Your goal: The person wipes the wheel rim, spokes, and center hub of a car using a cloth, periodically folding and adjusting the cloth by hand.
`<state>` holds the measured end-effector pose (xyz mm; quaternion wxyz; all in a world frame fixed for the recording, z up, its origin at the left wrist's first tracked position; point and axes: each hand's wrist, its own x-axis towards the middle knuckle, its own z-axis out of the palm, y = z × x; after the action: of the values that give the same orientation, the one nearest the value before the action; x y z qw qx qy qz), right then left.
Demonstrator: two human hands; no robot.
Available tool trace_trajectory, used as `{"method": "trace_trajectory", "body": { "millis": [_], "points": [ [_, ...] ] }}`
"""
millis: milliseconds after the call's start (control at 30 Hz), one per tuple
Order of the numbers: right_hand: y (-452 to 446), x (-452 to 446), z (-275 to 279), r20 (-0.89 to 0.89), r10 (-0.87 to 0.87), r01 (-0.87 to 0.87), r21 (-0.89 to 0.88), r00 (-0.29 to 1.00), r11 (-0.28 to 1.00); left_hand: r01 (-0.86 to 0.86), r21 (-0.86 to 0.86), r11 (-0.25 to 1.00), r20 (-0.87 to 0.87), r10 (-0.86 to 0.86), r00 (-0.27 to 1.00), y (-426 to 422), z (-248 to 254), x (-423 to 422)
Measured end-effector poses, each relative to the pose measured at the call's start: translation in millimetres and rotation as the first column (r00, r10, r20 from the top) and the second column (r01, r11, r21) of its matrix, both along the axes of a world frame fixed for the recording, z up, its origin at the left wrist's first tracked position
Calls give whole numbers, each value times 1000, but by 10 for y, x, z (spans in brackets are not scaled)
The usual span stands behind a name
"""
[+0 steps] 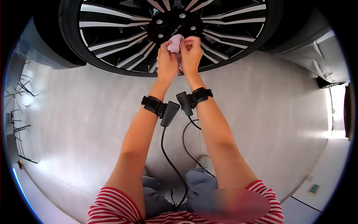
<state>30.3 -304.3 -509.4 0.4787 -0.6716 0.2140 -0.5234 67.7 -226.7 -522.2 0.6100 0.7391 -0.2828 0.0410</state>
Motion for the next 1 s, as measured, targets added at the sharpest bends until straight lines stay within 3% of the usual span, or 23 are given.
{"method": "trace_trajectory", "body": {
  "millis": [100, 200, 233, 333, 367, 467, 500, 633, 800, 867, 900, 1000],
  "points": [
    [-104, 21, 89, 164, -5, 0, 32, 986, 999, -47, -115, 992, 71, 55, 996, -268, 41, -119],
    [-333, -126, 135, 9, 44, -44, 66, 999, 997, -53, -212, 976, 77, 71, 994, -528, 149, -302],
    [-428, -168, 170, 33, 35, -36, 28, 999, 999, 21, -191, 981, 10, -19, 1000, -578, 183, -350],
    [-649, -347, 223, -139, 110, -111, -5, 984, 994, 88, -240, 967, 100, -65, 993, -731, 41, -340],
    [-615, -389, 282, -193, 97, -99, -1, 976, 995, 200, -227, 953, -38, -213, 976, -695, 6, -295],
    [-553, -424, 328, -180, -19, -2, -113, 983, 994, 335, -282, 899, 10, -346, 938, -619, 124, -255],
    [-573, -446, 343, -170, -85, 50, -203, 982, 978, 380, -293, 878, -83, -419, 904, -584, 175, -273],
    [-691, -617, 538, -291, -89, 13, -253, 953, 967, 451, -281, 847, -197, -510, 837, -647, 315, -357],
    [-766, -693, 500, -276, -159, 61, -332, 948, 941, 460, -245, 853, 8, -473, 881, -798, 139, -458],
    [-834, -764, 531, -309, -162, 53, -334, 937, 941, 411, -230, 882, 155, -384, 910, -919, 97, -528],
    [-871, -808, 548, -325, -161, 45, -337, 932, 940, 413, -282, 866, 88, -405, 910, -950, 94, -587],
    [-969, -882, 570, -317, -137, 20, -346, 938, 938, 379, -216, 900, 144, -355, 924, -1008, 122, -692]
  ]
}}
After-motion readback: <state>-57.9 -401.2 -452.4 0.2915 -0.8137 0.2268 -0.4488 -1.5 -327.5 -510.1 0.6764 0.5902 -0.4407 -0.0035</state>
